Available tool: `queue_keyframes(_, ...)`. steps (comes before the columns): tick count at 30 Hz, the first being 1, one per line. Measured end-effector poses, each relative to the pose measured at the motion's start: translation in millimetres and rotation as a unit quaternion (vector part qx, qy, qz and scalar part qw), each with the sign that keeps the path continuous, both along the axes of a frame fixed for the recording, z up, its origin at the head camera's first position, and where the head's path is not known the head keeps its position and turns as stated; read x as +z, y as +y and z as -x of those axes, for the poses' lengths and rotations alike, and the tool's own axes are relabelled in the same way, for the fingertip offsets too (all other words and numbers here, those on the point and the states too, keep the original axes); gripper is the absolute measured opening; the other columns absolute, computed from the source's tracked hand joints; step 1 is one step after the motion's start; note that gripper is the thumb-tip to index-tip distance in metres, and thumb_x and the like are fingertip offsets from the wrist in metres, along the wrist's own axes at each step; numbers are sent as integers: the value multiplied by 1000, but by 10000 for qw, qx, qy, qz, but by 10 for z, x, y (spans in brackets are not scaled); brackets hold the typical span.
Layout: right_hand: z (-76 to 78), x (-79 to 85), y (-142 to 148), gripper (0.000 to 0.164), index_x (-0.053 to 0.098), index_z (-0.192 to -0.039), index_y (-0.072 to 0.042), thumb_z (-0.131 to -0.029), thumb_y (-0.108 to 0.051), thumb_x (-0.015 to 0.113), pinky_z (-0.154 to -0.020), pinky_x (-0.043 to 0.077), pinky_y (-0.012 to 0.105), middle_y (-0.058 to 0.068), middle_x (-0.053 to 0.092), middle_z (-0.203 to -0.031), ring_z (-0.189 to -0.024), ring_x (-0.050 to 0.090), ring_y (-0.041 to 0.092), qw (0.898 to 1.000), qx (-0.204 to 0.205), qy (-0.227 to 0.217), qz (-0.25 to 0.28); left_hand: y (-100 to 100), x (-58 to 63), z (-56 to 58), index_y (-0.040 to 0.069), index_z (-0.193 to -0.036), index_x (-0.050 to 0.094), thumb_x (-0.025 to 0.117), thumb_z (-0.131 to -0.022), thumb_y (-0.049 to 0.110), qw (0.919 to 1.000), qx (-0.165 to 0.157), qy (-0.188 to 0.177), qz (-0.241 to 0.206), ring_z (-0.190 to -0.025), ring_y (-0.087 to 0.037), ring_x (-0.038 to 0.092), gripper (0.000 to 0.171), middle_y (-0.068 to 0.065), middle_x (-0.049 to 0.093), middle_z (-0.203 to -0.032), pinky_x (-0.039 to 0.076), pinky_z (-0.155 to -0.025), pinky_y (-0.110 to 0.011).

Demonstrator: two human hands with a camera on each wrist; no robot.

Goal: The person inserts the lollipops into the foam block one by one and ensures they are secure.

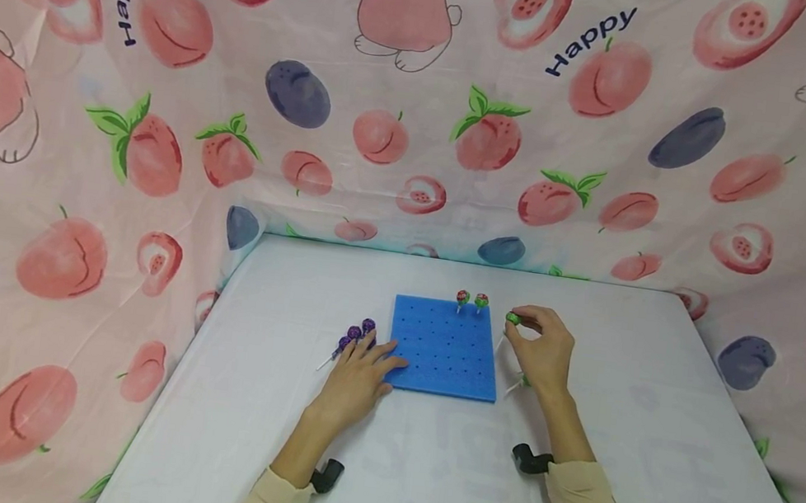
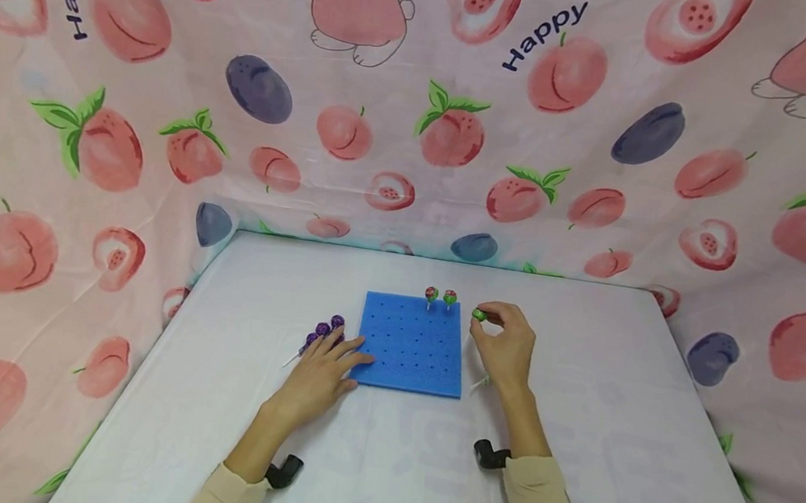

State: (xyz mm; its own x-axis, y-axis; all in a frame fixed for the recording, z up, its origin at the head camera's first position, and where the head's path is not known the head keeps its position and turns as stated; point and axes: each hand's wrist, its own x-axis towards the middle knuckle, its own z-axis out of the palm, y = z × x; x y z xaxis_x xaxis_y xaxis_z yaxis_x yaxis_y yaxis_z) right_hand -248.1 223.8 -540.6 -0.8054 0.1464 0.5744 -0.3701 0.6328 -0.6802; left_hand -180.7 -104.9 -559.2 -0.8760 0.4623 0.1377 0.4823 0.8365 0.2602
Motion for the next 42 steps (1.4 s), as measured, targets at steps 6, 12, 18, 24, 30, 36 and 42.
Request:
queue_keyframes(6, 39, 8, -42, 24, 77, -105, -3, -82, 2, 83, -88, 55, 15, 8, 72, -105, -96, 72, 26, 9998, 130, 162, 57, -3, -6, 5, 27, -142, 64, 74, -99, 24, 10000, -4, 33, -1, -155, -42, 28, 45, -8, 47, -161, 27, -121, -65)
queue_keyframes(12, 77, 25, -92, 25, 77, -104, -3, -81, 6, 83, -89, 52, 11, 9, 72, -106, -97, 72, 26, 9990, 213, 356, 155, -11, -19, 12, 27, -142, 64, 74, -99, 24, 10000, -12, 50, 9, -154, -42, 29, 44, -8, 47, -161, 28, -121, -65)
queue_keyframes(18, 113, 32, -144, 28, 77, -104, -1, -79, 10, 83, -92, 53, 13, 12, 73, -107, -99, 72, 31, 9969, 340, 659, 252, -17, -22, 20, 27, -142, 64, 73, -99, 25, 10000, -41, 71, 17, -155, -42, 29, 44, -7, 47, -161, 28, -121, -65)
queue_keyframes(24, 139, 19, -182, 30, 77, -105, 0, -78, 13, 83, -93, 52, 11, 14, 72, -108, -100, 72, 32, 9956, 401, 796, 304, -16, -15, 20, 28, -142, 64, 74, -99, 26, 9999, -64, 72, 42, -154, -42, 29, 44, -7, 46, -161, 29, -120, -65)
queue_keyframes(30, 167, -14, -206, 30, 78, -104, 0, -78, 13, 83, -94, 50, 10, 13, 72, -109, -101, 72, 33, 9949, 403, 919, 140, -15, -19, 23, 28, -142, 64, 74, -99, 26, 9999, -60, 63, 60, -154, -43, 30, 44, -7, 47, -161, 29, -120, -65)
queue_keyframes(36, 191, -44, -234, 30, 78, -103, -2, -78, 13, 83, -95, 49, 10, 11, 73, -109, -102, 72, 32, 9947, 381, 952, 25, -21, -19, 21, 28, -142, 64, 74, -99, 27, 9999, -55, 55, 77, -154, -43, 30, 44, -7, 47, -161, 29, -121, -65)
queue_keyframes(42, 193, -55, -275, 29, 79, -104, -3, -79, 12, 83, -96, 50, 12, 10, 73, -110, -103, 71, 30, 9949, 414, 918, 4, -27, -21, 24, 29, -143, 63, 73, -99, 26, 9999, -63, 34, 70, -154, -42, 29, 45, -6, 46, -162, 28, -121, -64)
